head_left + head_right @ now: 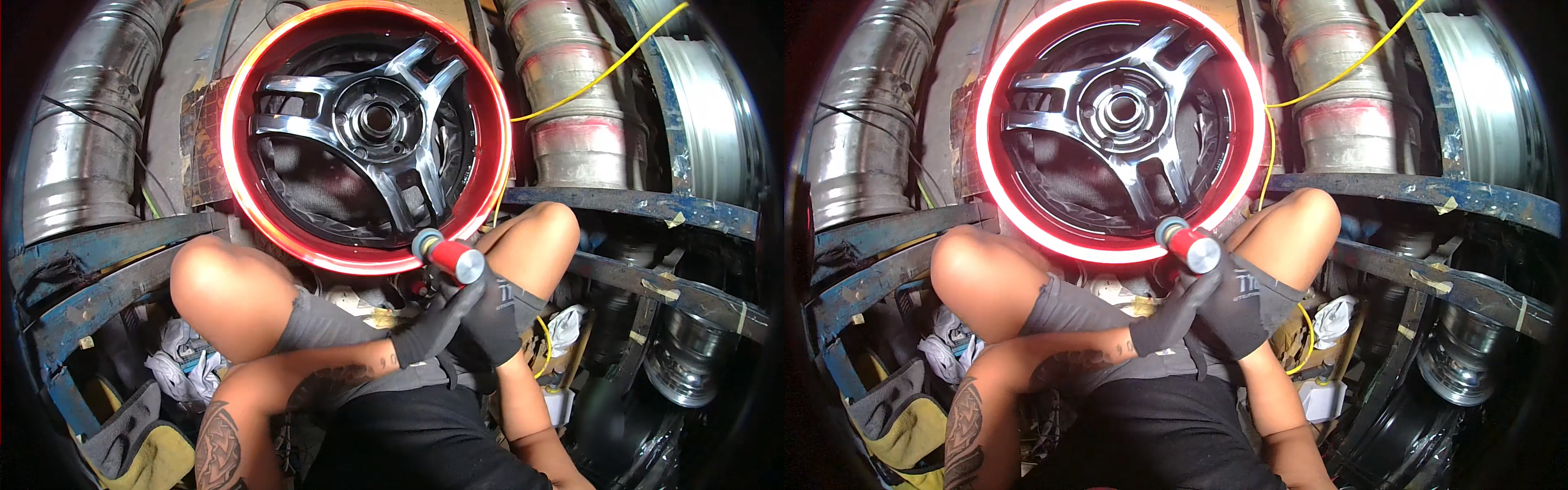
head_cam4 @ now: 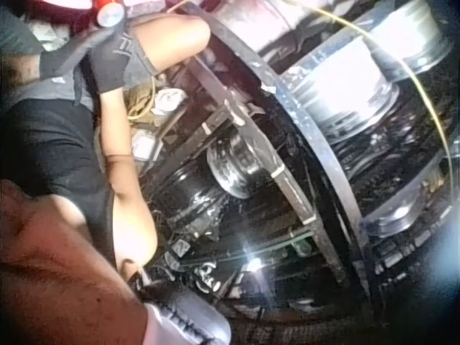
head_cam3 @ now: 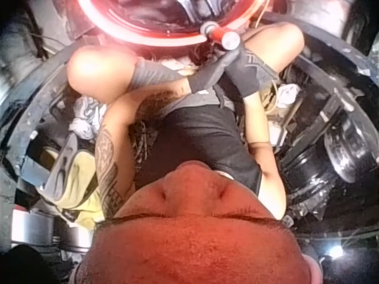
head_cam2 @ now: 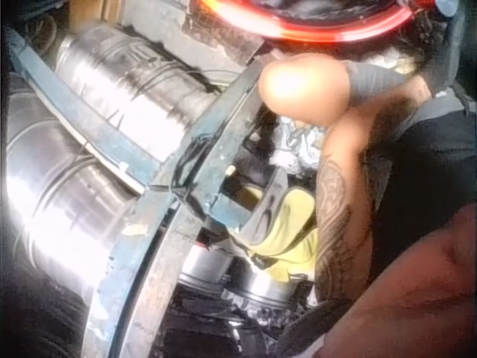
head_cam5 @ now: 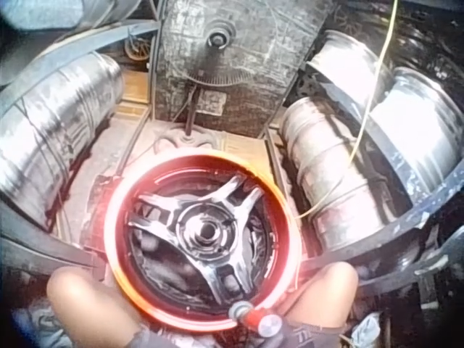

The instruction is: Polishing a car wheel rim using a hand-held power buffer.

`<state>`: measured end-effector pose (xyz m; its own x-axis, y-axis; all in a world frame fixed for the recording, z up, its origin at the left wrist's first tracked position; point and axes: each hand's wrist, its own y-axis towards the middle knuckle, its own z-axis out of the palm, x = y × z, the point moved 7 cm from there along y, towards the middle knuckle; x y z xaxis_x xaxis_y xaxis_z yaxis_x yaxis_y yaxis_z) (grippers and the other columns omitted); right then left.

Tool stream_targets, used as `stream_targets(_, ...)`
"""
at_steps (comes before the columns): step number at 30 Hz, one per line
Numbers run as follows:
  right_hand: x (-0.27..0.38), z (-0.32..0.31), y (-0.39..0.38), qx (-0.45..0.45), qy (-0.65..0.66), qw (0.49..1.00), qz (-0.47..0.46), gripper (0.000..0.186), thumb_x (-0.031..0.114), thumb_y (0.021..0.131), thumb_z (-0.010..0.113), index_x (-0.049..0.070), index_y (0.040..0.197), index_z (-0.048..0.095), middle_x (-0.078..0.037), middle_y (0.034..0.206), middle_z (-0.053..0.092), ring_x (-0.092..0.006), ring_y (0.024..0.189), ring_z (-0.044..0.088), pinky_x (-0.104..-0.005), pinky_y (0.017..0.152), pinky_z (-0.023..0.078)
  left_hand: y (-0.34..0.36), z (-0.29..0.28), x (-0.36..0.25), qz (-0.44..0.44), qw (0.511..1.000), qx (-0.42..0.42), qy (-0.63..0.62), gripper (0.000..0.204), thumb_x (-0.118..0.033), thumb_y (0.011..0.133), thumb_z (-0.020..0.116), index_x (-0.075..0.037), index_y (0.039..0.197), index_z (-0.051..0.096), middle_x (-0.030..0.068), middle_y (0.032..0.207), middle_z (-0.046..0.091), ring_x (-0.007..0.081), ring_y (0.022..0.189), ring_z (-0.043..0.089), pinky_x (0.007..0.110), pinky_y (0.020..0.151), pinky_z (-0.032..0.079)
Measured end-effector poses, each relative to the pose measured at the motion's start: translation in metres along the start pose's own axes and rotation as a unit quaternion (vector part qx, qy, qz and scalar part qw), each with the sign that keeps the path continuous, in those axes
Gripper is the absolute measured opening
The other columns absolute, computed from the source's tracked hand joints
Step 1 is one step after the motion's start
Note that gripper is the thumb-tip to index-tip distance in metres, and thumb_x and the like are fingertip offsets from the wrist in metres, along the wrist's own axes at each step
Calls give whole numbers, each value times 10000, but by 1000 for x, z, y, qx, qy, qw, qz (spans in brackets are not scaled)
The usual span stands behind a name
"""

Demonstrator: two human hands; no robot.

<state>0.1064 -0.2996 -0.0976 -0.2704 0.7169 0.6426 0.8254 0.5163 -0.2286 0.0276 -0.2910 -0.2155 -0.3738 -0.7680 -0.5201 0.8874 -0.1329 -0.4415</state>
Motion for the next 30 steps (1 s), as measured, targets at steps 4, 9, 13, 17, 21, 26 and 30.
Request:
stream_targets(4, 30, 33, -6, 106, 78, 987, -96, 562, 150, 958, 746, 13, 1463, 542, -211, 1253, 718, -372, 1106, 731, -455, 942, 570, -51, -20, 6, 143, 971, -87, 170, 524, -197, 1071, 584, -40, 1559, 478, 180, 1483, 547, 269, 1378, 522, 392, 1128, 434)
stream_targets(9, 28, 45, -27, 136, 25, 987, -78, 654, 141, 942, 732, 27, 1544, 503, -233, 1419, 639, -397, 1291, 652, -440, 1073, 526, -80, -36, 27, 46, 983, -151, 93, 480, -325, 1083, 605, -57, 1478, 549, 223, 1427, 596, 307, 1313, 594, 430, 1037, 491)
stream_targets(13, 2, 33, -27, 65, 73, 993, -68, 559, 129, 953, 728, 15, 1467, 538, -221, 1299, 657, -394, 1192, 679, -436, 1027, 539, -47, -11, 2, 138, 961, 9, 241, 468, -285, 1099, 575, -15, 1478, 530, 177, 1389, 592, 269, 1328, 558, 407, 1136, 427)
stream_targets(17, -34, 2, -27, -99, 34, 994, 2, 548, 87, 974, 747, -28, 1464, 529, -206, 1271, 687, -317, 1165, 699, -409, 1003, 549, 9, 14, -3, 28, 978, 115, 172, 542, -393, 1116, 534, 13, 1474, 503, 154, 1414, 572, 236, 1350, 522, 382, 1183, 386)
stream_targets(21, -49, -13, -29, -156, 12, 987, 42, 561, 108, 990, 751, -23, 1487, 527, -197, 1257, 715, -284, 1157, 710, -396, 987, 555, 28, 31, -12, 23, 979, 111, 169, 614, -413, 1105, 551, 24, 1520, 434, 156, 1463, 544, 228, 1364, 511, 382, 1199, 376)
stream_targets(26, -35, -11, -22, -118, -5, 993, 22, 562, 111, 975, 768, -22, 1472, 541, -198, 1265, 718, -287, 1157, 718, -390, 981, 561, 16, 26, -23, 63, 990, 104, 75, 678, -430, 1086, 617, 21, 1545, 404, 149, 1472, 526, 199, 1390, 486, 361, 1181, 391)
stream_targets(30, -22, 4, -8, -36, 33, 998, 35, 592, 121, 959, 783, -6, 1482, 536, -216, 1263, 718, -311, 1147, 727, -397, 985, 566, 12, 6, -18, -6, 999, 27, -20, 639, -393, 1082, 650, 0, 1534, 429, 126, 1454, 534, 174, 1372, 483, 345, 1157, 408)
